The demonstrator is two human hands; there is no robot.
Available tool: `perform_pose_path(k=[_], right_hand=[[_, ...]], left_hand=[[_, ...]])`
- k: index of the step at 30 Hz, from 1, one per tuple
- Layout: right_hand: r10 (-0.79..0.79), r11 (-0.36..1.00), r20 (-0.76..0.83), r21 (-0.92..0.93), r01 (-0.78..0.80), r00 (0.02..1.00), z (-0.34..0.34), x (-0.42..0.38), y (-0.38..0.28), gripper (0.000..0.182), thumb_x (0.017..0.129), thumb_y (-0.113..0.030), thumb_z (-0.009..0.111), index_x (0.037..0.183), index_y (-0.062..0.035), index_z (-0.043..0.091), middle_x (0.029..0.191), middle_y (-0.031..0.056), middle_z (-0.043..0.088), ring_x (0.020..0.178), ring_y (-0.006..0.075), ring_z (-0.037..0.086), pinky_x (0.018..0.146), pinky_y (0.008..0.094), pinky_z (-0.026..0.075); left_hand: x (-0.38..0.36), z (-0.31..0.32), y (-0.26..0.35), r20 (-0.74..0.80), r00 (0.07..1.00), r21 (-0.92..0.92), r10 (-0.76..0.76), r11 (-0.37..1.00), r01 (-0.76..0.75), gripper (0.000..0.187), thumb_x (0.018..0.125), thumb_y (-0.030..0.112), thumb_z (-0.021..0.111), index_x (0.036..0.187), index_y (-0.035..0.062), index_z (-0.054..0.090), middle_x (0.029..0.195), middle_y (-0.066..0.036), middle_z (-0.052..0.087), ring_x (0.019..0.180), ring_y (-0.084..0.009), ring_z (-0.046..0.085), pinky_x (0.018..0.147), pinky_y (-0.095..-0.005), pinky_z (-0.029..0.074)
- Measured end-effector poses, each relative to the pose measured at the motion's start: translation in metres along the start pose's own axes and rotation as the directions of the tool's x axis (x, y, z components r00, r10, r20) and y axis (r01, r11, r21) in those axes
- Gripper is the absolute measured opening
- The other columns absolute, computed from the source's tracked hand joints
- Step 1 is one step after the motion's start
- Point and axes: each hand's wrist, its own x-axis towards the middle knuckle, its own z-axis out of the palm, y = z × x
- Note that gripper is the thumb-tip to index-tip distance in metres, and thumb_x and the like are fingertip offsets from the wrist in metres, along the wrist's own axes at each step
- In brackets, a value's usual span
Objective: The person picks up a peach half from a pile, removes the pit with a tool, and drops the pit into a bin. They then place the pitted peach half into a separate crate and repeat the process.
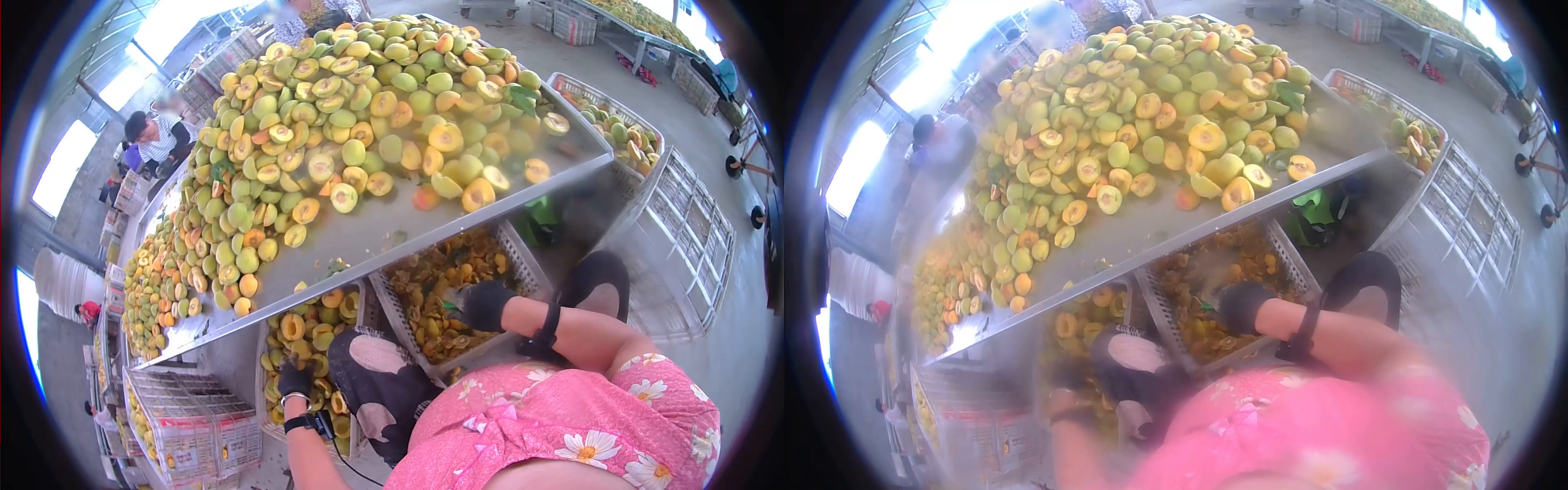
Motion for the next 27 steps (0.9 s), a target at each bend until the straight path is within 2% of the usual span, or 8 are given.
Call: perform_pose_path(k=[4, 7, 8, 10, 16, 19, 23, 27], right_hand=[[0.018, 0.993, 0.118, 0.111, -0.031, 0.993, -0.054, -0.013, -0.029, 0.027, 0.089, -0.024, 0.048, 0.105, -0.0088, 0.064, 0.096, 0.0160, 0.068, 0.083, 0.0333, 0.067, 0.070, 0.0439, 0.052], [-0.081, 0.990, 0.076, 0.122, 0.071, 0.994, -0.046, -0.008, -0.027, 0.027, 0.089, -0.023, 0.048, 0.110, -0.0107, 0.060, 0.092, 0.0150, 0.068, 0.081, 0.0336, 0.066, 0.068, 0.0441, 0.051], [-0.118, 0.987, 0.046, 0.114, 0.112, 0.992, -0.040, -0.005, -0.024, 0.028, 0.089, -0.023, 0.048, 0.112, -0.0113, 0.059, 0.090, 0.0147, 0.068, 0.080, 0.0338, 0.066, 0.067, 0.0442, 0.051], [-0.114, 0.990, 0.068, 0.097, 0.107, 0.991, -0.034, 0.002, -0.021, 0.029, 0.090, -0.024, 0.048, 0.115, -0.0118, 0.056, 0.090, 0.0144, 0.067, 0.079, 0.0340, 0.066, 0.066, 0.0446, 0.051], [-0.096, 0.979, -0.006, 0.180, 0.095, 0.995, -0.052, -0.006, -0.019, 0.031, 0.093, -0.031, 0.047, 0.116, -0.0115, 0.052, 0.092, 0.0145, 0.067, 0.079, 0.0354, 0.065, 0.066, 0.0460, 0.050], [-0.078, 0.968, -0.034, 0.238, 0.084, 0.996, -0.070, -0.015, -0.021, 0.031, 0.094, -0.034, 0.046, 0.114, -0.0108, 0.051, 0.096, 0.0157, 0.066, 0.083, 0.0369, 0.064, 0.068, 0.0465, 0.049], [-0.031, 0.949, -0.065, 0.313, 0.050, 0.997, -0.091, -0.026, -0.021, 0.031, 0.094, -0.035, 0.045, 0.113, -0.0097, 0.050, 0.103, 0.0181, 0.065, 0.088, 0.0387, 0.063, 0.074, 0.0472, 0.048], [0.072, 0.847, -0.296, 0.523, 0.099, 0.952, -0.089, -0.019, -0.009, 0.030, 0.093, -0.033, 0.049, 0.111, -0.0083, 0.050, 0.104, 0.0205, 0.064, 0.091, 0.0407, 0.062, 0.078, 0.0483, 0.047]], left_hand=[[-0.003, -0.152, 0.097, -0.556, 0.831, -0.293, 0.025, 0.930, -0.224, 0.038, 0.087, 0.023, 0.060, 0.118, 0.0007, 0.059, 0.117, -0.017, 0.061, 0.112, -0.0321, 0.056, 0.099, -0.0397, 0.042], [0.040, -0.187, 0.173, -0.668, 0.712, -0.443, 0.216, 0.654, -0.614, 0.037, 0.084, 0.016, 0.058, 0.118, 0.0010, 0.059, 0.122, -0.017, 0.058, 0.115, -0.0321, 0.053, 0.100, -0.0390, 0.041], [0.052, -0.202, 0.204, -0.660, 0.663, -0.214, 0.353, 0.757, -0.617, 0.041, 0.082, 0.013, 0.057, 0.123, 0.0030, 0.056, 0.127, -0.017, 0.055, 0.119, -0.0312, 0.050, 0.103, -0.0392, 0.038], [0.098, -0.192, 0.243, -0.632, 0.655, -0.230, 0.414, 0.707, -0.669, 0.053, 0.081, 0.012, 0.058, 0.132, 0.0077, 0.048, 0.131, -0.014, 0.053, 0.124, -0.0306, 0.048, 0.106, -0.0392, 0.036], [0.186, -0.177, 0.317, -0.074, 0.995, -0.460, 0.060, 0.883, -0.087, 0.065, 0.077, 0.041, 0.069, 0.129, 0.0040, 0.054, 0.130, -0.022, 0.054, 0.121, -0.0336, 0.052, 0.099, -0.0406, 0.042], [0.180, -0.176, 0.338, -0.126, 0.988, -0.623, -0.093, 0.782, -0.006, 0.061, 0.071, 0.035, 0.077, 0.121, 0.0033, 0.059, 0.121, -0.022, 0.060, 0.112, -0.0324, 0.059, 0.094, -0.0396, 0.045], [0.170, -0.158, 0.351, -0.330, 0.944, -0.647, 0.023, 0.723, -0.244, 0.052, 0.066, 0.014, 0.081, 0.112, 0.0030, 0.059, 0.111, -0.015, 0.064, 0.092, -0.0255, 0.064, 0.077, -0.0360, 0.052], [0.122, -0.162, 0.372, -0.083, 0.980, -0.997, 0.183, -0.014, -0.081, 0.053, 0.073, 0.012, 0.075, 0.122, 0.0096, 0.054, 0.106, -0.004, 0.061, 0.084, -0.0160, 0.061, 0.066, -0.0310, 0.052]])
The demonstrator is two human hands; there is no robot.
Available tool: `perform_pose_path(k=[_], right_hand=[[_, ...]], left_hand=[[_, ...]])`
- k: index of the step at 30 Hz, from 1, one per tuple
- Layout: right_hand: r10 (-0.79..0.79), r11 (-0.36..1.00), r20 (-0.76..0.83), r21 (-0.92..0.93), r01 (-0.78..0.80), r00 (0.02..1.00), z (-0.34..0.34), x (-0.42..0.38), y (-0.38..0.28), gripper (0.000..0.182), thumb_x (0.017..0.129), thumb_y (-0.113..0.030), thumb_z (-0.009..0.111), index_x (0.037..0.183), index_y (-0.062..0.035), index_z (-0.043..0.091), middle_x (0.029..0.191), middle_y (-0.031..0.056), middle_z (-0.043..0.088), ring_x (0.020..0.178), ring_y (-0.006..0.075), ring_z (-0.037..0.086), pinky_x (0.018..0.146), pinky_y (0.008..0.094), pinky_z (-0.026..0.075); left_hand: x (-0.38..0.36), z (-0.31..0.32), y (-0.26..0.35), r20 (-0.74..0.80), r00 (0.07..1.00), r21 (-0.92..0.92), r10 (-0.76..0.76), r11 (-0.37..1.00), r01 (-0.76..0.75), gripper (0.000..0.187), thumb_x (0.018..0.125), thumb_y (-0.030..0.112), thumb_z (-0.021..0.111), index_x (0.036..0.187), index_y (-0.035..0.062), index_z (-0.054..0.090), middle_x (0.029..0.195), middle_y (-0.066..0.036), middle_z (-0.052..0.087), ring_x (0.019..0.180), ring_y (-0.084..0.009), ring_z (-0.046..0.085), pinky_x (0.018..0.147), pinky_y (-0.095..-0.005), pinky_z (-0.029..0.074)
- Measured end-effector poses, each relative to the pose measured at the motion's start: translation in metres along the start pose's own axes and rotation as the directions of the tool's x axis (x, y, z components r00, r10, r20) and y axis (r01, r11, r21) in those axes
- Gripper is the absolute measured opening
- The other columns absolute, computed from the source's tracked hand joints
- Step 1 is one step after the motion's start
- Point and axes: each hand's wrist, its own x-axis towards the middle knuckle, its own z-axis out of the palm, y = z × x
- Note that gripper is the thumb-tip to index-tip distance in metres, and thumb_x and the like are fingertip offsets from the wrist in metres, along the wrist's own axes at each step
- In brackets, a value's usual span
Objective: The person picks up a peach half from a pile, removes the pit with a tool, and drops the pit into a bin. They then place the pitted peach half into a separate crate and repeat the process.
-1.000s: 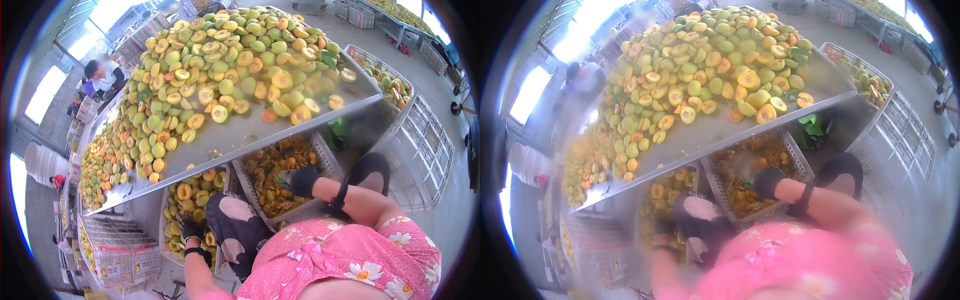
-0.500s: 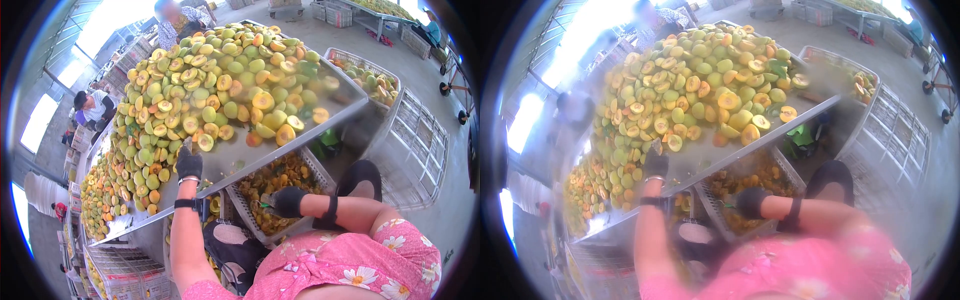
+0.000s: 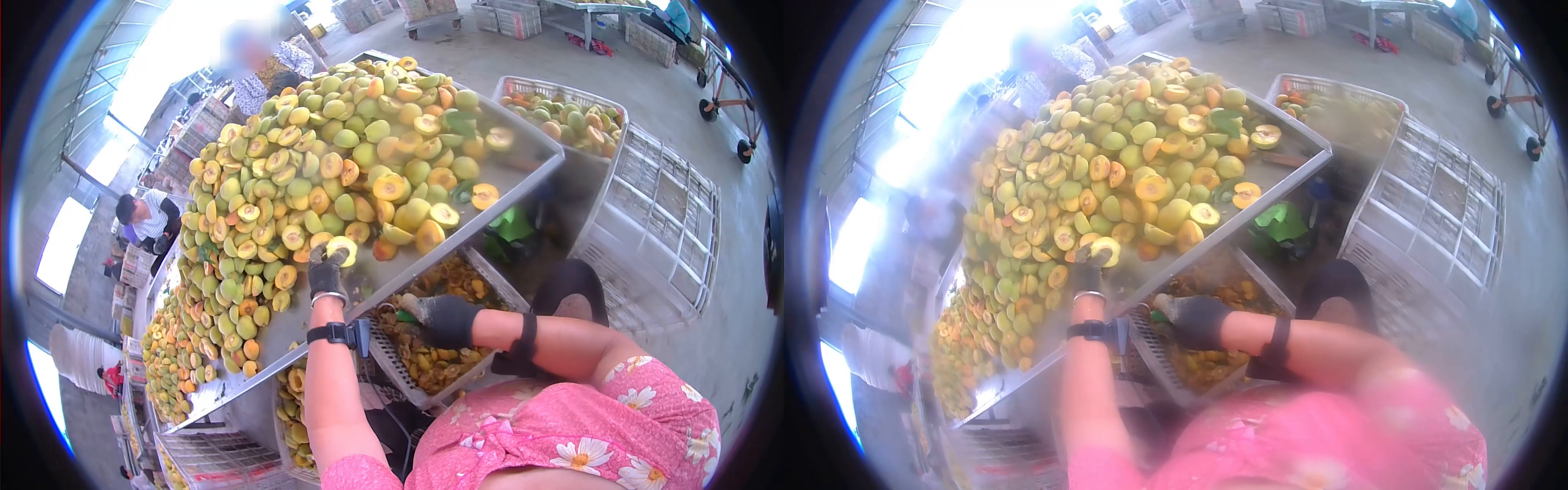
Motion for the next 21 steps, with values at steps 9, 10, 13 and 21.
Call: perform_pose_path(k=[9, 10, 13, 21], right_hand=[[-0.186, 0.972, -0.383, 0.063, 0.226, 0.905, -0.012, 0.004, 0.012, 0.030, 0.093, -0.031, 0.052, 0.115, -0.0098, 0.051, 0.086, 0.0214, 0.064, 0.080, 0.0406, 0.061, 0.070, 0.0480, 0.047], [-0.197, 0.971, -0.390, 0.047, 0.233, 0.900, -0.012, 0.004, 0.012, 0.031, 0.093, -0.031, 0.051, 0.115, -0.0093, 0.050, 0.085, 0.0214, 0.063, 0.079, 0.0409, 0.061, 0.069, 0.0481, 0.047], [-0.208, 0.973, -0.387, 0.011, 0.230, 0.898, -0.013, 0.001, 0.010, 0.034, 0.094, -0.033, 0.049, 0.117, -0.0077, 0.049, 0.083, 0.0218, 0.063, 0.077, 0.0415, 0.061, 0.068, 0.0483, 0.047], [-0.092, 0.991, -0.244, 0.075, 0.113, 0.965, -0.018, -0.002, 0.005, 0.035, 0.096, -0.037, 0.044, 0.110, -0.0053, 0.050, 0.089, 0.0241, 0.063, 0.085, 0.0420, 0.060, 0.076, 0.0479, 0.047]], left_hand=[[-0.124, 0.050, 0.034, 0.139, 0.990, -0.698, -0.038, 0.705, 0.125, 0.044, 0.092, 0.043, 0.046, 0.114, 0.0061, 0.053, 0.101, -0.011, 0.060, 0.088, -0.0288, 0.061, 0.075, -0.0442, 0.054], [-0.141, 0.059, 0.043, 0.127, 0.990, -0.710, -0.061, 0.692, 0.134, 0.044, 0.093, 0.043, 0.045, 0.115, 0.0055, 0.053, 0.102, -0.011, 0.060, 0.090, -0.0291, 0.061, 0.076, -0.0441, 0.054], [-0.158, 0.067, 0.038, 0.125, 0.992, -0.666, 0.004, 0.741, 0.081, 0.044, 0.096, 0.041, 0.039, 0.118, 0.0058, 0.053, 0.110, -0.011, 0.058, 0.098, -0.0267, 0.058, 0.085, -0.0398, 0.050], [-0.177, 0.075, 0.021, 0.133, 0.986, -0.566, 0.105, 0.824, -0.012, 0.029, 0.092, 0.021, 0.057, 0.118, 0.0073, 0.052, 0.104, -0.003, 0.056, 0.094, -0.0170, 0.054, 0.084, -0.0306, 0.047]])
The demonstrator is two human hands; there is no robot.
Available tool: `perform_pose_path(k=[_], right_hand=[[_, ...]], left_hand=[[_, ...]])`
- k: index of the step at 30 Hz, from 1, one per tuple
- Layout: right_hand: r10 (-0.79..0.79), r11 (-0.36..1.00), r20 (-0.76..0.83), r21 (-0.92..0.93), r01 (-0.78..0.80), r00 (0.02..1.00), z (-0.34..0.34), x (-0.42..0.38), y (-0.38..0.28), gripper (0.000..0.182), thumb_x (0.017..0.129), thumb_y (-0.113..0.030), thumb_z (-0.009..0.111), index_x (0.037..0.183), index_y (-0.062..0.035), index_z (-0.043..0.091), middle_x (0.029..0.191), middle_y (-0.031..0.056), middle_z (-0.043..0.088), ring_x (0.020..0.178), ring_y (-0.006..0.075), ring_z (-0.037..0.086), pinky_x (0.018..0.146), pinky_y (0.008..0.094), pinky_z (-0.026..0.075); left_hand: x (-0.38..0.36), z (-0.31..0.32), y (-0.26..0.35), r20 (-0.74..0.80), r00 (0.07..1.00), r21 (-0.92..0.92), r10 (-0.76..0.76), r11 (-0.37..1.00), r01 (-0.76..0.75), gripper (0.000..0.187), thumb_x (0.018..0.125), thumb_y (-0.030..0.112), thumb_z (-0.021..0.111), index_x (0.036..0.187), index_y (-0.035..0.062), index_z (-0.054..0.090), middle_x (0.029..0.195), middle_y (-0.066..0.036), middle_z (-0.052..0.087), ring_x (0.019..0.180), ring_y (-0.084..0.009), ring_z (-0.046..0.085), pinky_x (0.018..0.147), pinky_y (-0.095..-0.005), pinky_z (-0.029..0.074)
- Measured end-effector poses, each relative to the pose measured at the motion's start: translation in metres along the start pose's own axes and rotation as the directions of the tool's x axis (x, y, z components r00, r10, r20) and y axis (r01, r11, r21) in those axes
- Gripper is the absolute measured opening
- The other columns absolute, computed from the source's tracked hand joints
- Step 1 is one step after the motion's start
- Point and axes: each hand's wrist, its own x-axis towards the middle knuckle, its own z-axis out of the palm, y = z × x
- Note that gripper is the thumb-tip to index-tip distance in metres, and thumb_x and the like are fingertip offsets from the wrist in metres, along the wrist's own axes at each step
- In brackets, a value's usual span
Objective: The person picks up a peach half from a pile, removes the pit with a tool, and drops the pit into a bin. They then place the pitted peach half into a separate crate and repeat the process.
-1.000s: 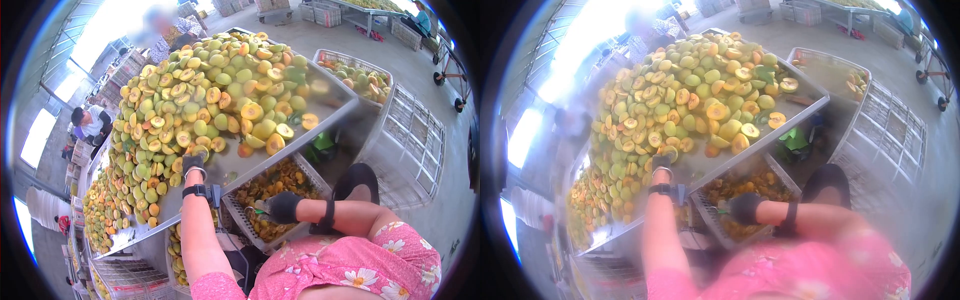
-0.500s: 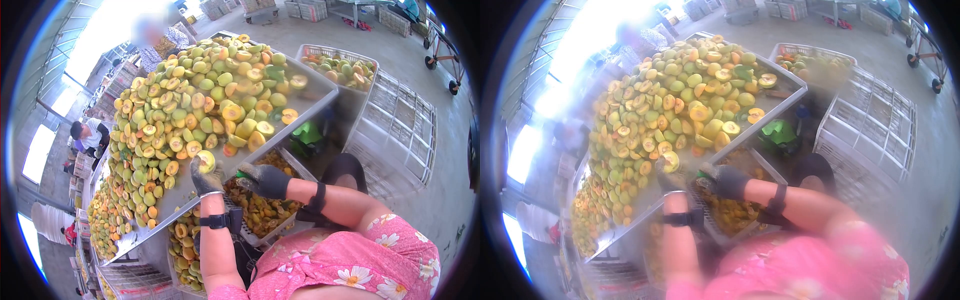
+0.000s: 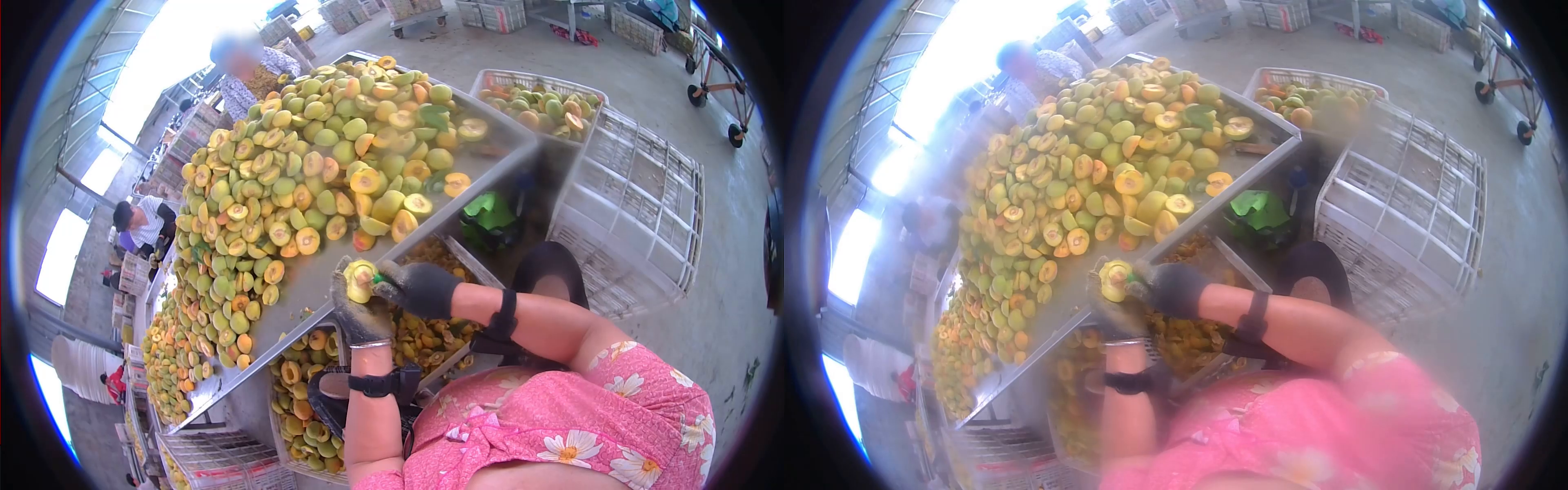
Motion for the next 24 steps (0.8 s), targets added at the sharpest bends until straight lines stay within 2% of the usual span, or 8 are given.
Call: perform_pose_path(k=[7, 13, 16, 19, 20, 22, 23, 24], right_hand=[[0.077, 0.996, 0.099, 0.045, -0.082, 0.992, -0.002, -0.008, -0.013, 0.040, 0.095, -0.035, 0.045, 0.124, -0.0062, 0.045, 0.104, 0.0253, 0.062, 0.094, 0.0417, 0.060, 0.082, 0.0458, 0.046], [0.004, 0.987, 0.100, 0.162, -0.021, 0.995, 0.015, -0.008, -0.005, 0.043, 0.095, -0.033, 0.047, 0.128, -0.0058, 0.040, 0.099, 0.0263, 0.062, 0.093, 0.0430, 0.059, 0.079, 0.0464, 0.046], [-0.011, 0.980, 0.038, 0.201, 0.003, 0.999, 0.024, -0.009, -0.009, 0.035, 0.094, -0.029, 0.051, 0.117, -0.0035, 0.044, 0.089, 0.0274, 0.061, 0.087, 0.0467, 0.058, 0.072, 0.0494, 0.046], [0.016, 0.981, 0.041, 0.194, -0.023, 0.999, 0.023, -0.014, -0.013, 0.038, 0.095, -0.031, 0.050, 0.121, -0.0033, 0.045, 0.096, 0.0272, 0.061, 0.090, 0.0450, 0.058, 0.075, 0.0476, 0.046], [0.030, 0.978, 0.065, 0.204, -0.043, 0.997, 0.026, -0.013, -0.007, 0.042, 0.095, -0.034, 0.048, 0.124, -0.0037, 0.045, 0.100, 0.0264, 0.061, 0.092, 0.0431, 0.059, 0.077, 0.0459, 0.046], [0.035, 0.974, 0.102, 0.219, -0.057, 0.994, 0.032, -0.011, -0.004, 0.043, 0.095, -0.036, 0.047, 0.123, -0.0037, 0.048, 0.103, 0.0253, 0.062, 0.094, 0.0411, 0.060, 0.079, 0.0441, 0.047], [0.032, 0.974, 0.108, 0.221, -0.055, 0.994, 0.031, -0.012, -0.003, 0.041, 0.096, -0.036, 0.047, 0.120, -0.0033, 0.050, 0.102, 0.0251, 0.062, 0.093, 0.0410, 0.060, 0.079, 0.0441, 0.047], [0.029, 0.974, 0.113, 0.222, -0.054, 0.993, 0.031, -0.012, -0.003, 0.039, 0.096, -0.035, 0.047, 0.117, -0.0029, 0.052, 0.101, 0.0248, 0.062, 0.093, 0.0409, 0.060, 0.079, 0.0441, 0.047]], left_hand=[[-0.004, 0.005, 0.000, -0.159, 0.985, -0.040, -0.066, 0.997, 0.060, 0.025, 0.093, 0.020, 0.053, 0.115, 0.0075, 0.053, 0.100, -0.003, 0.055, 0.089, -0.0153, 0.055, 0.078, -0.0273, 0.048], [-0.014, 0.019, 0.002, -0.229, 0.962, 0.071, 0.149, 0.988, -0.136, 0.022, 0.094, 0.024, 0.049, 0.104, 0.0058, 0.056, 0.096, -0.007, 0.056, 0.085, -0.0152, 0.056, 0.074, -0.0279, 0.048], [-0.011, 0.003, 0.023, -0.074, 0.974, -0.004, -0.213, 0.977, 0.213, 0.024, 0.094, 0.027, 0.048, 0.096, 0.0055, 0.058, 0.092, -0.008, 0.057, 0.083, -0.0162, 0.058, 0.073, -0.0281, 0.048], [-0.016, 0.023, 0.023, -0.284, 0.959, 0.099, -0.015, 0.994, 0.044, 0.030, 0.096, 0.029, 0.044, 0.094, 0.0041, 0.059, 0.089, -0.009, 0.059, 0.082, -0.0194, 0.058, 0.071, -0.0297, 0.047], [-0.017, 0.025, 0.016, -0.226, 0.955, 0.306, 0.192, 0.945, -0.118, 0.031, 0.097, 0.029, 0.043, 0.095, 0.0036, 0.060, 0.089, -0.010, 0.059, 0.082, -0.0197, 0.059, 0.071, -0.0300, 0.047], [-0.018, 0.015, 0.007, -0.021, 0.841, 0.665, 0.541, 0.635, -0.392, 0.033, 0.098, 0.028, 0.041, 0.095, 0.0024, 0.060, 0.090, -0.011, 0.060, 0.083, -0.0202, 0.059, 0.072, -0.0308, 0.047], [-0.008, -0.007, 0.001, 0.084, 0.818, 0.792, 0.570, 0.460, -0.402, 0.034, 0.098, 0.026, 0.039, 0.096, 0.0002, 0.061, 0.090, -0.011, 0.060, 0.086, -0.0179, 0.058, 0.073, -0.0311, 0.046], [-0.011, 0.003, 0.010, -0.111, 0.930, 0.580, 0.351, 0.782, -0.226, 0.034, 0.098, 0.026, 0.040, 0.096, -0.0009, 0.061, 0.088, -0.010, 0.062, 0.083, -0.0177, 0.059, 0.074, -0.0304, 0.047]])
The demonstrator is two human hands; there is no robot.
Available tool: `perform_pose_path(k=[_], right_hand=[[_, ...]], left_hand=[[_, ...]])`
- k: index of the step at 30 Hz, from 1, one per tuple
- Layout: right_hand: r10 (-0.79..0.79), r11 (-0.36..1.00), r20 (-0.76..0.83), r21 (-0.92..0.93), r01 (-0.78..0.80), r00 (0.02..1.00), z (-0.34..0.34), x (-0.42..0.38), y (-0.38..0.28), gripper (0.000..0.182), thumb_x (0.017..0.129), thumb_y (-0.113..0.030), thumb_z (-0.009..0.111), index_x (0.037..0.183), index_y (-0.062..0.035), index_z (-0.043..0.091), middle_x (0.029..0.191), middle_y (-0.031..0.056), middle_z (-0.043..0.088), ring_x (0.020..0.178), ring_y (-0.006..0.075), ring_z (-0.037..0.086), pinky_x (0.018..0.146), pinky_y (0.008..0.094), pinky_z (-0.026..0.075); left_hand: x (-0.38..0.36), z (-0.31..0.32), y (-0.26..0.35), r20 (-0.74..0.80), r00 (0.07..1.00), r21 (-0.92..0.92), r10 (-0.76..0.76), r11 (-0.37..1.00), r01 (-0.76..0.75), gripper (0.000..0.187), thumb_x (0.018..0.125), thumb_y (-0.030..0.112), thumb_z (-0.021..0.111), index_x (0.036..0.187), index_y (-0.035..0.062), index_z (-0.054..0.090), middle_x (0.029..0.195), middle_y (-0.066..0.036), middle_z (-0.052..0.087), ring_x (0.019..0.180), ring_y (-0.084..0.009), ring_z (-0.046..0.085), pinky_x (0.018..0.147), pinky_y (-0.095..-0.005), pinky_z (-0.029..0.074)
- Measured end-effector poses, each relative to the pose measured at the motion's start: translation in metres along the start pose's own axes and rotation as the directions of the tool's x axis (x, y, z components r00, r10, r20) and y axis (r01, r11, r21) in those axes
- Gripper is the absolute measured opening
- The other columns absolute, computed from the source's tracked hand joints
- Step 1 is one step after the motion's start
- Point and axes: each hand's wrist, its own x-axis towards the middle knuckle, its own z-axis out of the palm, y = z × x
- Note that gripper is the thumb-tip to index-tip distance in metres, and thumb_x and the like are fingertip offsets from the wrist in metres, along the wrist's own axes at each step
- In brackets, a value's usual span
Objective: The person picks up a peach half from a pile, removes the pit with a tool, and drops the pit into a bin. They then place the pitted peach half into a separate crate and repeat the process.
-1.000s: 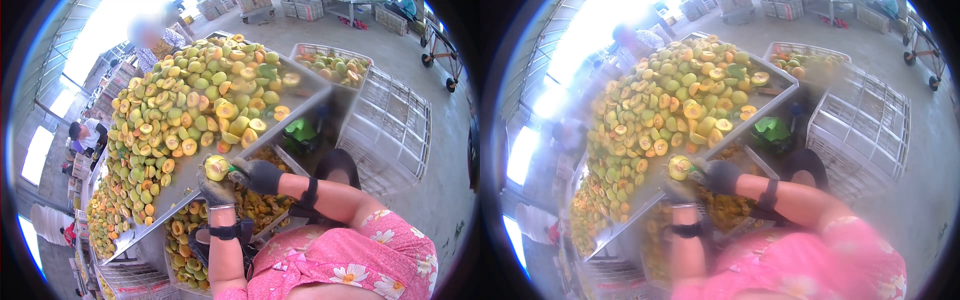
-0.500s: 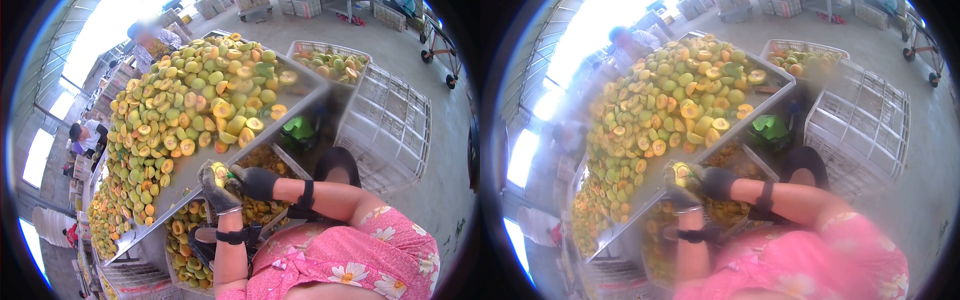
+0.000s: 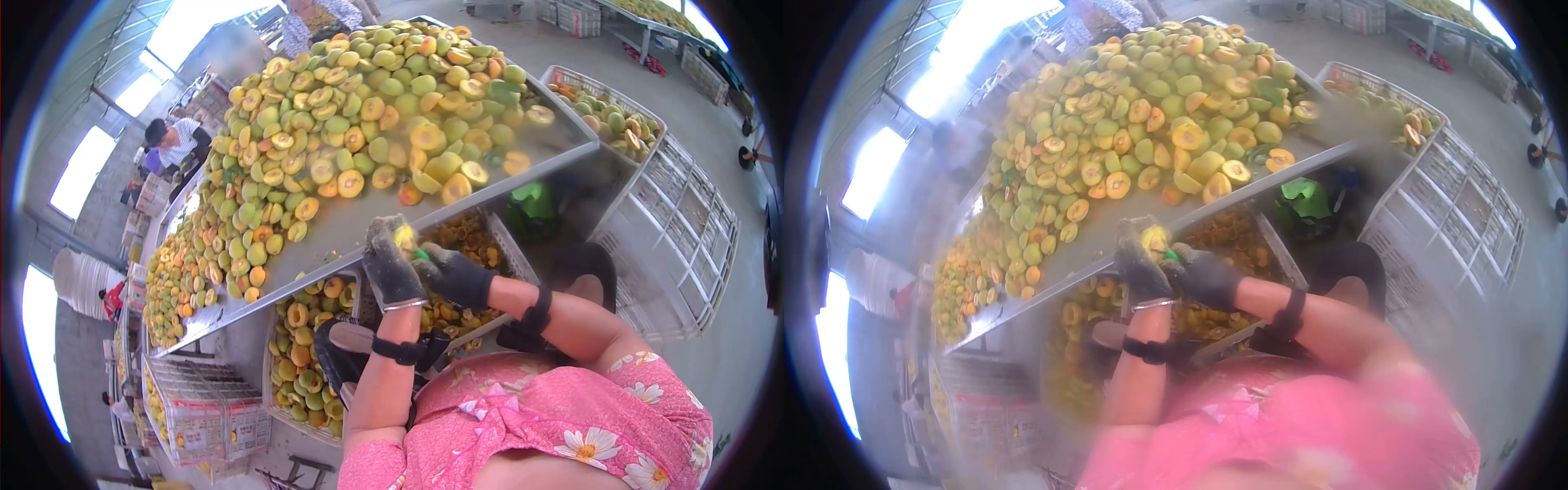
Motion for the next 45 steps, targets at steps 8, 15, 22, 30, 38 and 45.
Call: perform_pose_path(k=[8, 15, 22, 30, 38, 45], right_hand=[[-0.177, 0.984, 0.005, 0.031, 0.176, 0.984, 0.009, -0.005, 0.008, 0.025, 0.098, -0.021, 0.046, 0.113, -0.0017, 0.053, 0.086, 0.0116, 0.061, 0.074, 0.0202, 0.059, 0.067, 0.0337, 0.048], [0.115, 0.929, 0.232, 0.319, -0.187, 0.966, 0.006, -0.011, -0.001, 0.025, 0.099, -0.029, 0.048, 0.112, -0.0089, 0.054, 0.069, -0.0032, 0.050, 0.054, 0.0056, 0.044, 0.046, 0.0226, 0.036], [0.320, 0.629, 0.650, 0.399, -0.667, 0.690, -0.010, -0.009, -0.020, 0.042, 0.095, -0.050, 0.048, 0.110, -0.0119, 0.057, 0.077, -0.0029, 0.052, 0.059, 0.0084, 0.049, 0.046, 0.0229, 0.038], [0.178, 0.373, 0.800, 0.484, -0.792, 0.573, -0.004, -0.013, -0.029, 0.033, 0.094, -0.050, 0.051, 0.088, -0.0175, 0.055, 0.060, -0.0089, 0.041, 0.043, 0.0037, 0.033, 0.037, 0.0192, 0.023], [0.267, 0.527, 0.771, 0.386, -0.757, 0.578, 0.006, -0.005, -0.032, 0.037, 0.092, -0.054, 0.051, 0.085, -0.0172, 0.055, 0.059, -0.0073, 0.042, 0.043, 0.0060, 0.037, 0.036, 0.0218, 0.026], [0.309, 0.487, 0.763, 0.387, -0.783, 0.568, 0.011, -0.021, -0.033, 0.039, 0.091, -0.055, 0.052, 0.093, -0.0162, 0.058, 0.072, -0.0035, 0.050, 0.059, 0.0093, 0.048, 0.051, 0.0263, 0.040]], left_hand=[[0.003, -0.012, -0.027, 0.107, 0.780, 0.620, 0.617, 0.572, -0.537, 0.028, 0.097, 0.019, 0.042, 0.094, 0.0008, 0.064, 0.087, -0.013, 0.066, 0.080, -0.0222, 0.063, 0.073, -0.0316, 0.048], [0.007, -0.030, -0.006, 0.245, 0.950, 0.293, 0.191, 0.920, -0.261, 0.019, 0.090, 0.013, 0.051, 0.091, 0.0024, 0.066, 0.085, -0.015, 0.068, 0.076, -0.0290, 0.065, 0.069, -0.0360, 0.050], [0.008, -0.049, -0.013, 0.325, 0.929, 0.022, -0.177, 0.983, 0.180, 0.020, 0.092, 0.017, 0.054, 0.092, 0.0009, 0.065, 0.080, -0.009, 0.068, 0.068, -0.0205, 0.065, 0.064, -0.0317, 0.052], [-0.011, -0.048, -0.004, 0.299, 0.914, -0.320, -0.274, 0.873, 0.367, 0.043, 0.097, 0.038, 0.044, 0.084, -0.0005, 0.059, 0.074, -0.012, 0.062, 0.064, -0.0188, 0.059, 0.057, -0.0297, 0.050], [-0.011, -0.067, -0.007, 0.318, 0.928, -0.260, -0.196, 0.923, 0.284, 0.029, 0.094, 0.026, 0.051, 0.091, -0.0006, 0.063, 0.078, -0.013, 0.067, 0.068, -0.0220, 0.064, 0.061, -0.0330, 0.054], [-0.017, -0.071, -0.009, 0.316, 0.873, -0.216, -0.372, 0.868, 0.448, 0.031, 0.093, 0.029, 0.053, 0.090, 0.0009, 0.064, 0.076, -0.012, 0.066, 0.068, -0.0219, 0.064, 0.059, -0.0341, 0.054]])
